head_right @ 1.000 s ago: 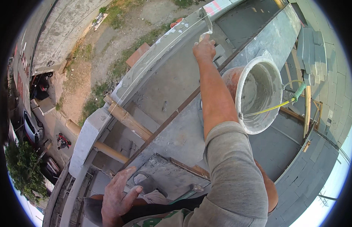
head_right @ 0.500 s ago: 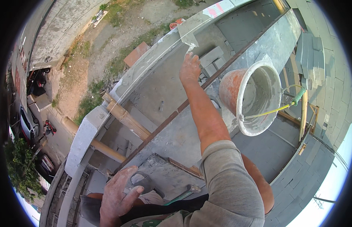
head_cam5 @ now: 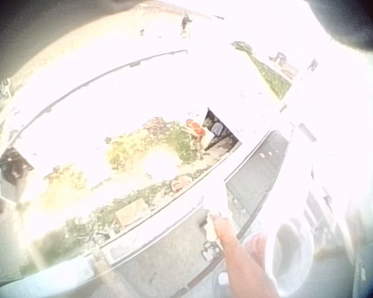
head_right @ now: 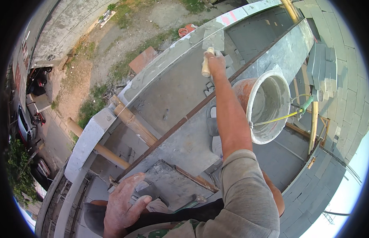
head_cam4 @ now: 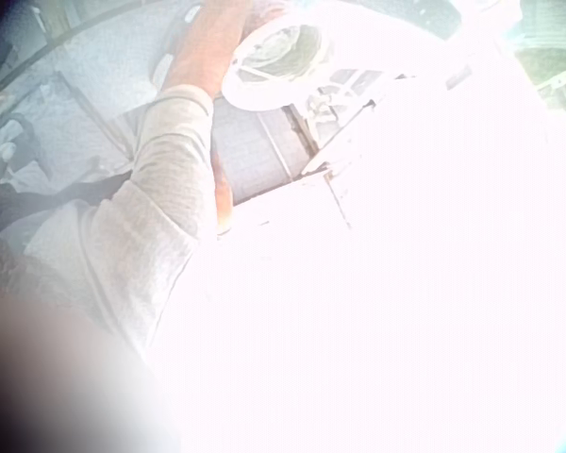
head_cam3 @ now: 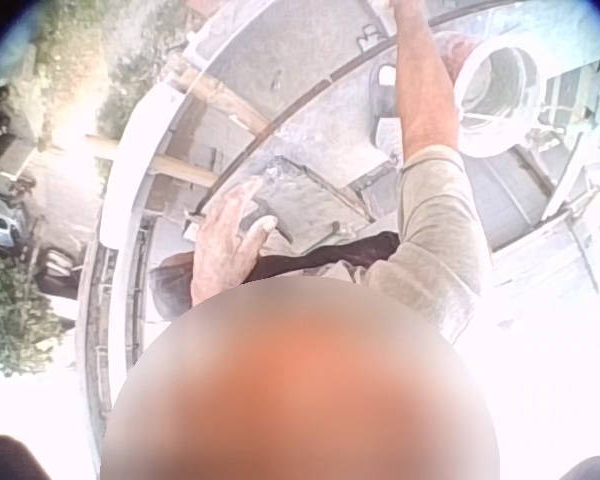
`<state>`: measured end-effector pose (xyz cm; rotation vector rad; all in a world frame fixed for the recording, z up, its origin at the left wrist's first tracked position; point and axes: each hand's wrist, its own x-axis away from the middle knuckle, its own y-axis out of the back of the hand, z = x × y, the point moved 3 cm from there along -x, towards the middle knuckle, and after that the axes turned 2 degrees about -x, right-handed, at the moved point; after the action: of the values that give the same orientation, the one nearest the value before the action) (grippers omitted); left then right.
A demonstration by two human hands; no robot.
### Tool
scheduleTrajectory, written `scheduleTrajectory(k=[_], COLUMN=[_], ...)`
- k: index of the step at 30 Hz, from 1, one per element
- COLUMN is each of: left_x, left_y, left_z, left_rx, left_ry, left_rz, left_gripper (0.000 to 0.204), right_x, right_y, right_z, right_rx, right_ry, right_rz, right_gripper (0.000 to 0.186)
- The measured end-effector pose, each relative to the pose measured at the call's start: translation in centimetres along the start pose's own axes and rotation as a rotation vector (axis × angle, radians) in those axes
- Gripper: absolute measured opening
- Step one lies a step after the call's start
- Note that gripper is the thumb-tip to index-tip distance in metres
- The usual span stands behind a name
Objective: The person builds a wall by applying mortar from a bucket to lightweight concrete blocks with a trowel, then laying the blocks in courses and tapping them into place with a rubber mallet.
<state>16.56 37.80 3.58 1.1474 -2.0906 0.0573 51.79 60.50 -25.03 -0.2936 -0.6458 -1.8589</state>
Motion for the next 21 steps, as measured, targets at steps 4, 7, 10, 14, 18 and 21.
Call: scheduleTrajectory(k=[4,7,10,14,18,21], left_x=[-0.3,-0.9,-0.9,-0.8,-0.5,-0.2], left_y=[-0.6,-1.1,-1.3,-1.1,-1.2,-1.2], left_z=[0.7,0.7,0.6,0.2,0.6,0.6], left_rx=[-0.008,-0.009,-0.039,-0.031,-0.025,-0.027], left_ry=[-0.015,-0.016,-0.021,-0.050,-0.043,-0.074], left_rz=[0.013,0.037,0.029,0.015,0.021,0.005], left_gripper=[0.050,0.050,0.050,0.050,0.050,0.050], right_x=[-4.9,-6.2,-5.2,-0.7,5.1,8.7], right_y=[0.9,0.3,-1.4,-2.3,-5.3,-7.6], right_z=[2.5,2.8,2.1,-1.1,-2.2,-3.2], right_rx=[-0.265,-0.339,-0.324,-0.355,-0.326,-0.311], right_ry=[-0.127,-0.178,-0.224,-0.363,-0.396,-0.397], right_rz=[0.065,0.099,0.145,0.193,0.215,0.202], right_gripper=[0.035,0.032,0.035,0.041,0.037,0.032])
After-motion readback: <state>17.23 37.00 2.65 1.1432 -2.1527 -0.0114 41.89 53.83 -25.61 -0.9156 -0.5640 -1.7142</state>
